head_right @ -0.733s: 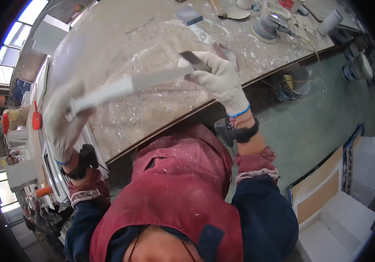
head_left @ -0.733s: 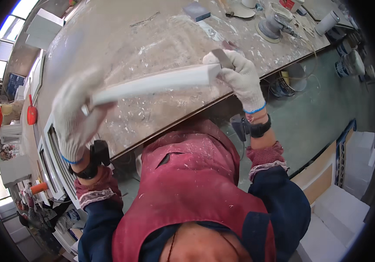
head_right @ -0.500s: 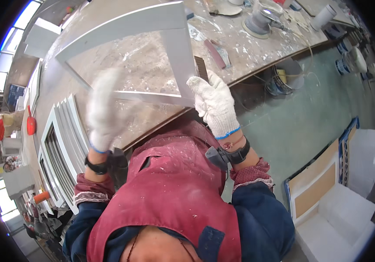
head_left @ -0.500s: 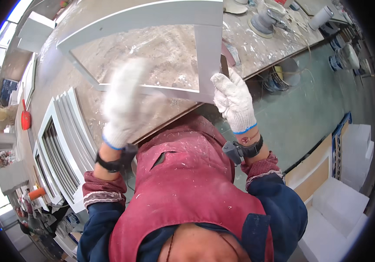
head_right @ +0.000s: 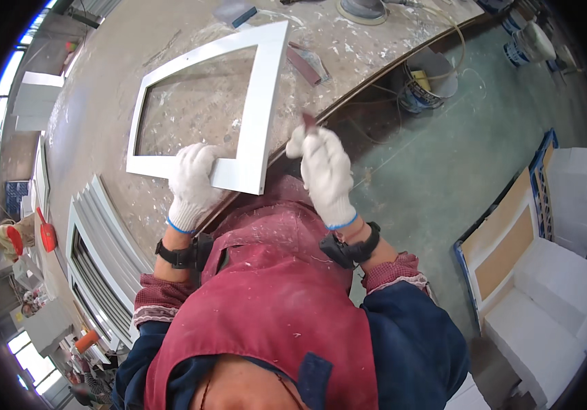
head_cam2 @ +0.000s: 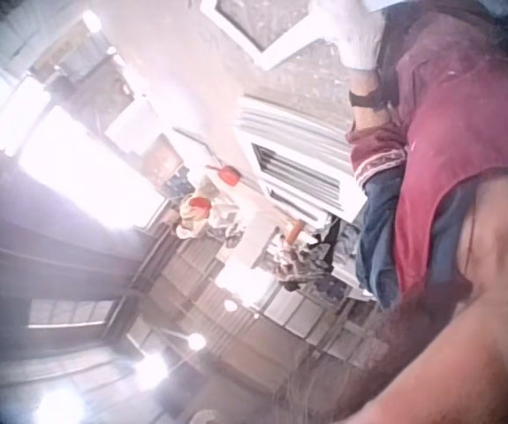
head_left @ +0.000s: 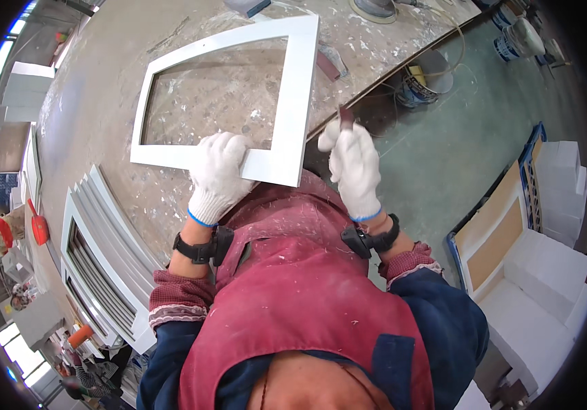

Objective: The person uses a metal scraper to remove excess white paint from the edges and corners of a white wooden frame. They repeatedly scrape the frame's perimeter and inner sections, then flip the frame to work on the reverse side, continuing the scraping process throughout the clip.

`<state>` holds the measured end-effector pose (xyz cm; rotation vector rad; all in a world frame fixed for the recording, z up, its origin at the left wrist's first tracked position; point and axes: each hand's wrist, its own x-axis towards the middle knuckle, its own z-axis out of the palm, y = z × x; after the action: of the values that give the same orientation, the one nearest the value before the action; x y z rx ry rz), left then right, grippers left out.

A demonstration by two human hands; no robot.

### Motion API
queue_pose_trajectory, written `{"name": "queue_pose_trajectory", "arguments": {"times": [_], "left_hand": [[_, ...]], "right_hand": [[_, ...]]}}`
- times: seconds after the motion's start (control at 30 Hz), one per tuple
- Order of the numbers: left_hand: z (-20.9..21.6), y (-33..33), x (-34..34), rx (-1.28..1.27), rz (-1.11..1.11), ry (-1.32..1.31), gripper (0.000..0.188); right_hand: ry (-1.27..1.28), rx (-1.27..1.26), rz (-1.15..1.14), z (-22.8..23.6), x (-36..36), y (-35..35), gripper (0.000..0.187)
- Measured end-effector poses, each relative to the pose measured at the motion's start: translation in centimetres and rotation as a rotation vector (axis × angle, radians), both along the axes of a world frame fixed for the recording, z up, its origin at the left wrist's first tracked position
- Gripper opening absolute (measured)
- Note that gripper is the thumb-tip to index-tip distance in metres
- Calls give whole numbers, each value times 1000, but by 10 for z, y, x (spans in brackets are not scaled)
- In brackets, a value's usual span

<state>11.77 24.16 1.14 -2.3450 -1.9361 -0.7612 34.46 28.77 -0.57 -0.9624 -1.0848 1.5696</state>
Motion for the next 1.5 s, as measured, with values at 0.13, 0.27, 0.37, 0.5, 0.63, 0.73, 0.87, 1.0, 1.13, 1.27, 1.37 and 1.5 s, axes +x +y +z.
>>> {"name": "queue_pose_trajectory", "arguments": {"times": [0.13, 0.27, 0.37, 0.5, 0.63, 0.73, 0.87, 1.0, 1.13, 1.27, 1.37, 1.5], "left_hand": [[17, -3, -4, -56, 76, -9, 27], [29, -6, -7, -51, 75, -39, 25], [37, -9, -7, -51, 78, -51, 26], [36, -14, -12, 32, 60, -19, 28], [42, -22, -16, -34, 52, -94, 37], [46, -27, -14, -34, 67, -116, 35], [46, -33, -15, -43, 76, -119, 33], [43, -36, -17, 1, 48, -121, 29], [47, -36, -16, -15, 54, -70, 28], [44, -32, -15, 0, 41, -95, 29], [46, -35, -15, -44, 39, -138, 29], [44, -35, -15, -10, 45, -107, 31]], "right_hand": [[-296, 734, 238, 6, 6, -4, 25], [-305, 1033, 308, 18, -1, 11, 25], [-431, 1035, 364, 34, -2, 27, 23], [-434, 1059, 244, 41, -9, 58, 21], [-451, 974, 177, 50, -16, 93, 26], [-499, 817, 162, 59, -20, 123, 34], [-571, 644, 47, 60, -31, 165, 39], [-668, 686, -125, 49, -35, 198, 39], [-636, 826, -86, 49, -32, 173, 39], [-560, 946, -75, 34, -27, 153, 32], [-529, 1016, 24, 43, -23, 122, 26], [-554, 1307, 154, 48, -14, 70, 22]]}}
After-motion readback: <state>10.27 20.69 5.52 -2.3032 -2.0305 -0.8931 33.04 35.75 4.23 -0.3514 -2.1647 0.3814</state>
